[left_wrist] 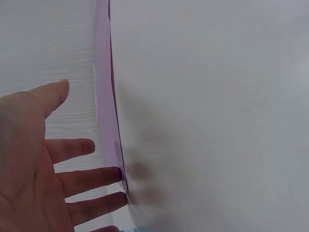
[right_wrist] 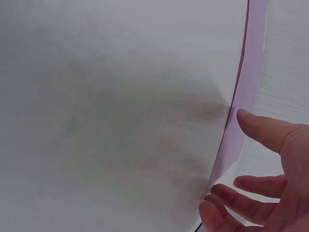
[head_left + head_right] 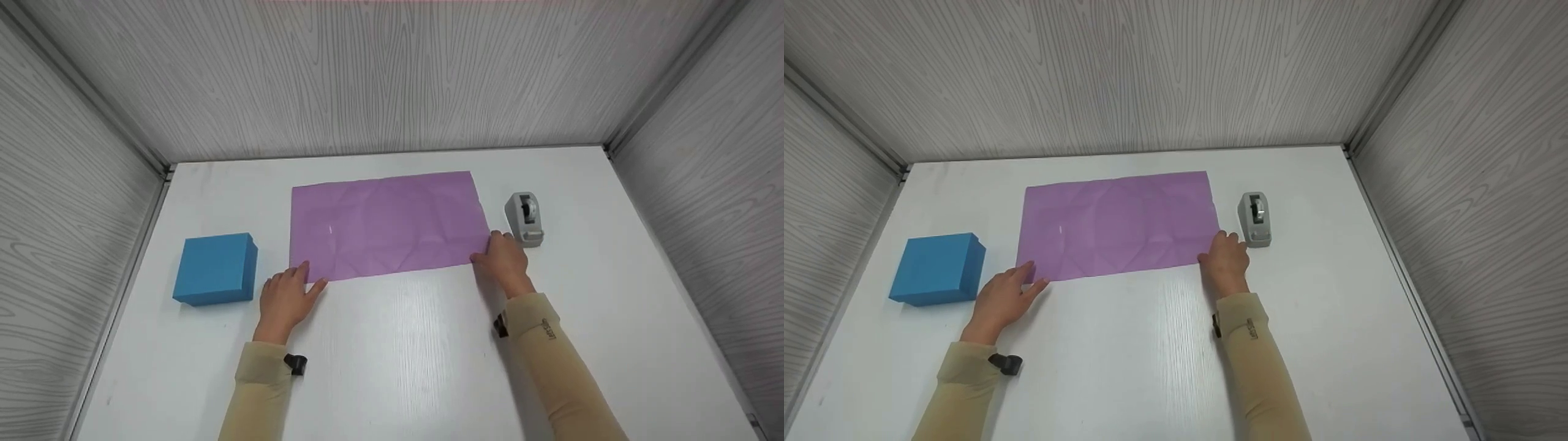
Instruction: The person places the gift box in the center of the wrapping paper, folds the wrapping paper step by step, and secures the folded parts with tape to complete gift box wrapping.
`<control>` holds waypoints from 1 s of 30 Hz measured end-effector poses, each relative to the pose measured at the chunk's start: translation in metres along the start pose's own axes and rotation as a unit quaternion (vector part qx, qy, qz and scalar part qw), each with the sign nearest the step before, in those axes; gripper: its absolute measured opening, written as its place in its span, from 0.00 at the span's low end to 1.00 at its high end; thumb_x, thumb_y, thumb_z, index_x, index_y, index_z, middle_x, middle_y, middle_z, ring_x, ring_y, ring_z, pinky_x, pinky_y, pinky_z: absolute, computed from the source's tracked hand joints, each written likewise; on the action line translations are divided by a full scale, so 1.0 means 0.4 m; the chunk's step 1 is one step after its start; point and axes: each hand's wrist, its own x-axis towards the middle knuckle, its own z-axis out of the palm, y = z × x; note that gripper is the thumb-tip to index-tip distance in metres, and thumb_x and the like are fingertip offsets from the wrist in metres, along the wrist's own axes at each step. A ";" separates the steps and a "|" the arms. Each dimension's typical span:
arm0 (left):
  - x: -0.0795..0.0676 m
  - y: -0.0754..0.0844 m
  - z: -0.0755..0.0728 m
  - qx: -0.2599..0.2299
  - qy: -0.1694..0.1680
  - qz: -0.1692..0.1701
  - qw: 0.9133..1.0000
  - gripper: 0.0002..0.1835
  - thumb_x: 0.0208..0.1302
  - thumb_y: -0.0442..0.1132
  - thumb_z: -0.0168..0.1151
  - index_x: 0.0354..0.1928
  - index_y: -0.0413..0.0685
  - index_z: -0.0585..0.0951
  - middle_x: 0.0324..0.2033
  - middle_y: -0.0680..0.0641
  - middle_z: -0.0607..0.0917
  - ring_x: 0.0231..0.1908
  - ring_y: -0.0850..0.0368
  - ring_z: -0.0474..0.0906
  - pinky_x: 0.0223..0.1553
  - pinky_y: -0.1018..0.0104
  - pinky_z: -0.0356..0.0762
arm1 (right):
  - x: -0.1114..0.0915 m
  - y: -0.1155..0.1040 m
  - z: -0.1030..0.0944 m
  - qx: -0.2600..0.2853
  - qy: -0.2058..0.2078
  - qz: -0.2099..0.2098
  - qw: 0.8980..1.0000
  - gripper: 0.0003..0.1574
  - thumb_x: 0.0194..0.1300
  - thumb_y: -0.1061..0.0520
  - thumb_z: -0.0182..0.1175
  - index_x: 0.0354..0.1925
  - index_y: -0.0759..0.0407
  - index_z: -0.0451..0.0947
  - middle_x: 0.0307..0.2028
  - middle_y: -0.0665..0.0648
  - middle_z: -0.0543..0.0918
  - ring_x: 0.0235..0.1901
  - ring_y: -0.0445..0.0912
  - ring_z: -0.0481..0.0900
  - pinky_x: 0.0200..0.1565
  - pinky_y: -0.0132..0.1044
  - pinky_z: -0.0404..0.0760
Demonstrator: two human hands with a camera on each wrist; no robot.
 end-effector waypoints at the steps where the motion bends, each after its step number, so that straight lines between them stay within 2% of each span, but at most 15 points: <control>1: 0.002 0.000 -0.001 0.000 0.000 -0.001 1.000 0.37 0.71 0.59 0.52 0.70 0.38 0.67 0.61 0.32 0.73 0.62 0.31 0.67 0.65 0.36 0.55 | 0.004 -0.003 0.001 0.003 0.003 0.001 1.000 0.35 0.57 0.52 0.71 0.52 0.75 0.72 0.44 0.71 0.78 0.43 0.61 0.78 0.45 0.55 0.77; 11: 0.005 0.002 -0.004 0.008 -0.001 0.001 1.000 0.34 0.70 0.56 0.55 0.68 0.37 0.69 0.60 0.32 0.75 0.60 0.31 0.69 0.63 0.37 0.60 | 0.018 -0.020 0.006 0.014 0.023 0.005 1.000 0.29 0.51 0.60 0.73 0.45 0.76 0.74 0.40 0.74 0.81 0.41 0.64 0.81 0.43 0.55 0.79; 17: 0.004 0.000 -0.006 0.005 -0.012 -0.002 1.000 0.34 0.70 0.54 0.56 0.68 0.37 0.68 0.61 0.32 0.75 0.60 0.32 0.69 0.62 0.37 0.61 | 0.017 -0.022 0.017 0.025 0.038 0.016 0.999 0.28 0.49 0.62 0.72 0.46 0.74 0.73 0.41 0.74 0.81 0.41 0.65 0.80 0.42 0.55 0.79; 23: 0.012 -0.006 -0.011 -0.005 -0.012 -0.006 1.000 0.32 0.69 0.51 0.59 0.67 0.37 0.69 0.57 0.33 0.78 0.57 0.34 0.72 0.58 0.38 0.68 | 0.020 -0.025 0.024 0.036 0.057 0.019 0.998 0.34 0.49 0.65 0.68 0.55 0.73 0.71 0.45 0.74 0.80 0.45 0.65 0.80 0.45 0.57 0.78; 26: 0.018 -0.009 -0.015 -0.013 -0.012 -0.011 1.000 0.31 0.69 0.50 0.59 0.67 0.38 0.70 0.54 0.34 0.79 0.54 0.35 0.73 0.55 0.39 0.70 | 0.022 -0.025 0.023 0.067 0.068 0.013 0.995 0.39 0.48 0.68 0.63 0.61 0.73 0.67 0.48 0.73 0.79 0.47 0.64 0.79 0.48 0.56 0.77; 30: 0.025 -0.011 -0.022 -0.021 -0.017 -0.018 0.999 0.29 0.70 0.48 0.58 0.66 0.37 0.71 0.54 0.33 0.78 0.54 0.34 0.73 0.53 0.38 0.72 | 0.022 -0.022 0.019 0.102 0.075 0.011 0.992 0.43 0.46 0.72 0.61 0.64 0.73 0.64 0.47 0.72 0.78 0.47 0.62 0.76 0.50 0.54 0.75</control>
